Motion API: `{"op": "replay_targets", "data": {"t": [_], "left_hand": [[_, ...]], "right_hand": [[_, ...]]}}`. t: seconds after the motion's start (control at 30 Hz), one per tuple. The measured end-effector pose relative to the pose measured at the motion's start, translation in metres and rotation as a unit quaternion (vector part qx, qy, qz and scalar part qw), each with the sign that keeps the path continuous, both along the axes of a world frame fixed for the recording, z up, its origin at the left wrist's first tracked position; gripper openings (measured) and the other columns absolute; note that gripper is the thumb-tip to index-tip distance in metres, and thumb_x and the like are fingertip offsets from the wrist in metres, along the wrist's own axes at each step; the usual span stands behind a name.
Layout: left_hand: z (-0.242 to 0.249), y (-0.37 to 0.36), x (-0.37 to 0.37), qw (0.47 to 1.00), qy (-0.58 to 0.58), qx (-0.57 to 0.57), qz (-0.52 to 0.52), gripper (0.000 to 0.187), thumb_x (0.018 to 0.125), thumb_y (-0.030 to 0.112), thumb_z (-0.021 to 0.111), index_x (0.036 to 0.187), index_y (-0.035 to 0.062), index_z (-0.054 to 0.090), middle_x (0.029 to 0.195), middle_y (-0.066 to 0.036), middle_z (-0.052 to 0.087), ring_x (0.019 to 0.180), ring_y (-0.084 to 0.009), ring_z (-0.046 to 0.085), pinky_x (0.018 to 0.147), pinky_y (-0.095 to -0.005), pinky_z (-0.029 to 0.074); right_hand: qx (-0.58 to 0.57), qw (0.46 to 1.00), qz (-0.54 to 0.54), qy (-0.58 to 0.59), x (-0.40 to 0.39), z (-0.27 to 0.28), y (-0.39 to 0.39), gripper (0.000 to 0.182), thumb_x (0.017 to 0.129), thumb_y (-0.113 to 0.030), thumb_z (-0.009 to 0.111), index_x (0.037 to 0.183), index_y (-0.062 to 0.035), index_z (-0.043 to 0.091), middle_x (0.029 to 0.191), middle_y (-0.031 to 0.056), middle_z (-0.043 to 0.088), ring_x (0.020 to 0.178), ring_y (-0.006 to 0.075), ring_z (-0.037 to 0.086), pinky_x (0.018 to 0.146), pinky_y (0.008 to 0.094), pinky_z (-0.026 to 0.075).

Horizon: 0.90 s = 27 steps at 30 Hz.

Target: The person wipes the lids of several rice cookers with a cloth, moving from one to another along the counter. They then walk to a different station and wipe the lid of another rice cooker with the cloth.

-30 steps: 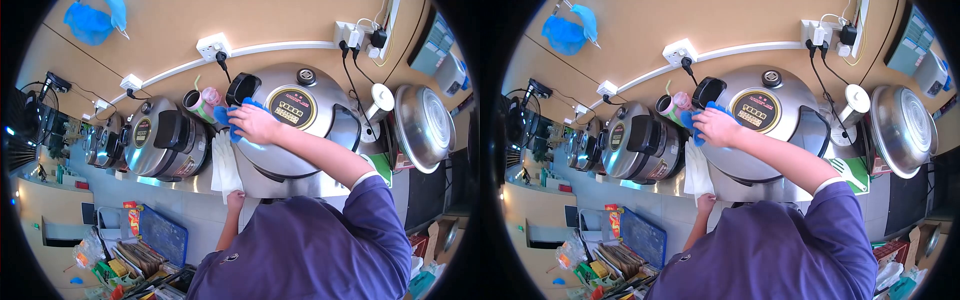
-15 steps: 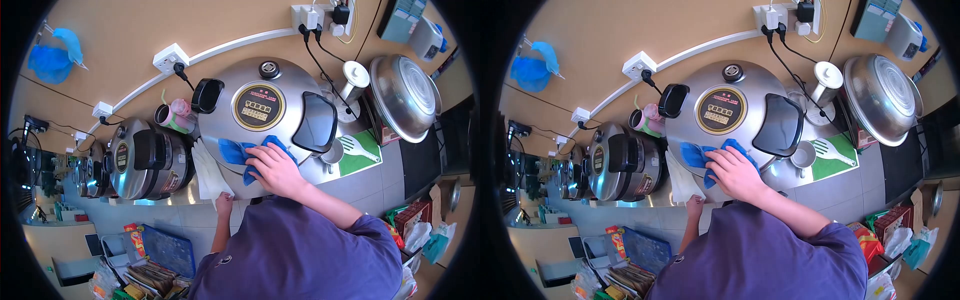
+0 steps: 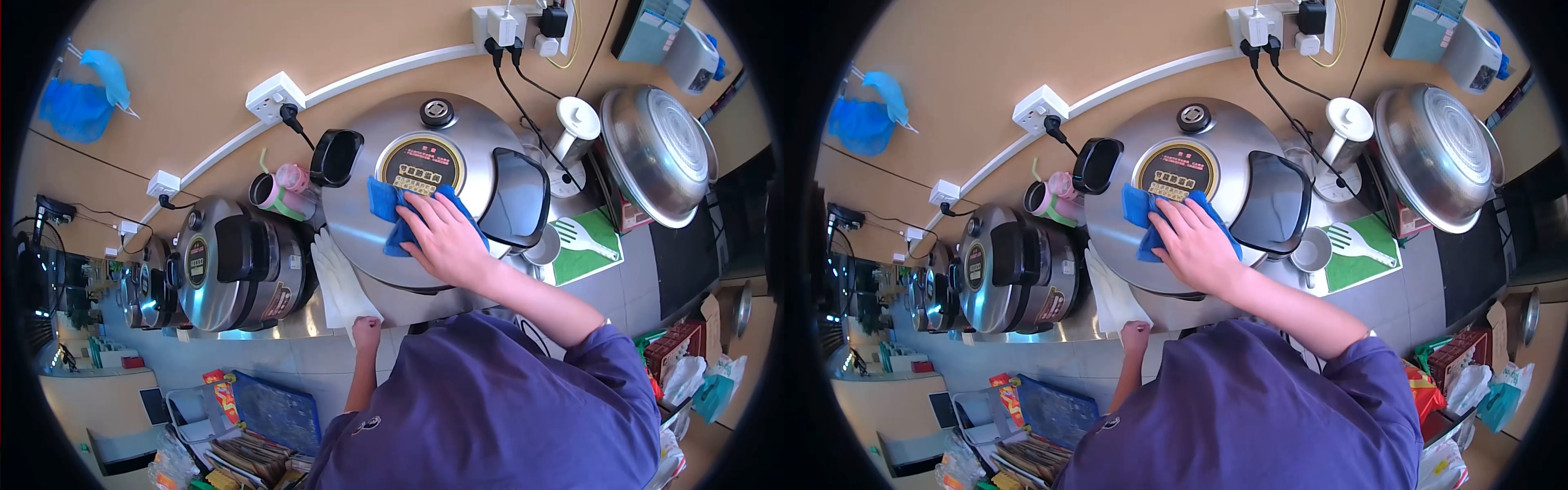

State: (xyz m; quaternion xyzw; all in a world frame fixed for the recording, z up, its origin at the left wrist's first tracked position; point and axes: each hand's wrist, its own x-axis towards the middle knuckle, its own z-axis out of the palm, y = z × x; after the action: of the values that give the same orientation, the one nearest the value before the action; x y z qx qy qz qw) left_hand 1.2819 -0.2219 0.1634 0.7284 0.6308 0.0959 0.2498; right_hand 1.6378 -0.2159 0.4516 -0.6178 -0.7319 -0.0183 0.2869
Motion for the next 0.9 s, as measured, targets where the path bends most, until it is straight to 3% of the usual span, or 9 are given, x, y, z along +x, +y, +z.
{"op": "replay_targets", "data": {"t": [0.2, 0.3, 0.37, 0.47, 0.53, 0.67, 0.77, 0.9], "left_hand": [[-0.01, 0.0, -0.003, 0.999, -0.006, 0.044, -0.005, 0.012, 0.081, 0.014, 0.071, 0.082, 0.0039, 0.077, 0.086, -0.017, 0.07, 0.078, -0.0324, 0.069, 0.076, -0.0417, 0.057], [-0.01, -0.004, 0.0, 0.999, -0.014, 0.027, 0.015, 0.012, 0.082, 0.013, 0.072, 0.089, 0.0045, 0.077, 0.087, -0.017, 0.069, 0.078, -0.0327, 0.069, 0.076, -0.0421, 0.057], [-0.005, -0.011, 0.005, 0.998, -0.044, 0.01, 0.047, 0.02, 0.083, 0.014, 0.072, 0.101, 0.0061, 0.073, 0.089, -0.016, 0.069, 0.079, -0.0326, 0.069, 0.075, -0.0428, 0.057], [0.002, -0.019, 0.009, 0.995, -0.033, -0.009, 0.091, 0.026, 0.085, 0.014, 0.07, 0.109, 0.0078, 0.069, 0.09, -0.014, 0.07, 0.081, -0.0321, 0.07, 0.075, -0.0429, 0.057], [0.014, -0.024, 0.009, 0.989, -0.02, 0.003, 0.145, 0.023, 0.086, 0.015, 0.069, 0.108, 0.0081, 0.068, 0.094, -0.014, 0.071, 0.083, -0.0326, 0.07, 0.075, -0.0444, 0.056], [0.02, -0.032, 0.012, 0.991, 0.029, 0.034, 0.128, 0.019, 0.089, 0.02, 0.065, 0.105, 0.0091, 0.066, 0.093, -0.016, 0.072, 0.086, -0.0359, 0.07, 0.075, -0.0494, 0.055], [0.036, -0.035, 0.015, 0.99, 0.083, 0.004, 0.113, 0.015, 0.089, 0.018, 0.063, 0.101, 0.0096, 0.063, 0.088, -0.015, 0.072, 0.084, -0.0367, 0.07, 0.074, -0.0515, 0.056], [0.028, -0.033, 0.017, 0.988, 0.067, 0.011, 0.141, 0.018, 0.086, 0.019, 0.067, 0.101, 0.011, 0.07, 0.089, -0.015, 0.072, 0.085, -0.0366, 0.07, 0.075, -0.0492, 0.056]], "right_hand": [[0.012, 0.999, 0.026, -0.032, 0.005, -0.015, 0.064, 0.059, 0.095, -0.038, 0.059, 0.137, 0.0035, 0.051, 0.144, 0.0223, 0.048, 0.135, 0.0349, 0.045, 0.117, 0.0455, 0.031], [0.007, 1.0, 0.004, -0.019, 0.013, -0.021, 0.103, 0.063, 0.097, -0.039, 0.055, 0.14, 0.006, 0.047, 0.149, 0.0259, 0.044, 0.139, 0.038, 0.042, 0.119, 0.0462, 0.029], [0.005, 1.0, -0.017, -0.017, 0.017, -0.022, 0.128, 0.064, 0.097, -0.039, 0.055, 0.141, 0.0064, 0.046, 0.15, 0.0266, 0.042, 0.14, 0.0385, 0.041, 0.119, 0.0459, 0.03], [0.012, 0.998, -0.041, -0.039, 0.027, -0.028, 0.161, 0.063, 0.097, -0.04, 0.055, 0.14, 0.0048, 0.048, 0.148, 0.0252, 0.045, 0.136, 0.0396, 0.045, 0.116, 0.0464, 0.033], [-0.021, 0.999, -0.035, -0.025, 0.039, -0.019, 0.188, 0.061, 0.096, -0.041, 0.057, 0.138, 0.0024, 0.05, 0.145, 0.0241, 0.049, 0.132, 0.0402, 0.048, 0.114, 0.0469, 0.036], [-0.054, 0.995, -0.085, -0.021, 0.053, -0.022, 0.219, 0.061, 0.095, -0.044, 0.057, 0.137, 0.0004, 0.051, 0.139, 0.0227, 0.053, 0.13, 0.0387, 0.05, 0.112, 0.0471, 0.038], [-0.089, 0.984, -0.132, -0.075, 0.042, -0.016, 0.217, 0.063, 0.097, -0.046, 0.053, 0.141, -0.0009, 0.048, 0.138, 0.0202, 0.053, 0.131, 0.0359, 0.049, 0.114, 0.0472, 0.035], [-0.079, 0.983, -0.117, -0.114, 0.034, -0.014, 0.194, 0.061, 0.098, -0.046, 0.051, 0.14, -0.0015, 0.049, 0.138, 0.0197, 0.053, 0.13, 0.0356, 0.05, 0.115, 0.0482, 0.034]]}}
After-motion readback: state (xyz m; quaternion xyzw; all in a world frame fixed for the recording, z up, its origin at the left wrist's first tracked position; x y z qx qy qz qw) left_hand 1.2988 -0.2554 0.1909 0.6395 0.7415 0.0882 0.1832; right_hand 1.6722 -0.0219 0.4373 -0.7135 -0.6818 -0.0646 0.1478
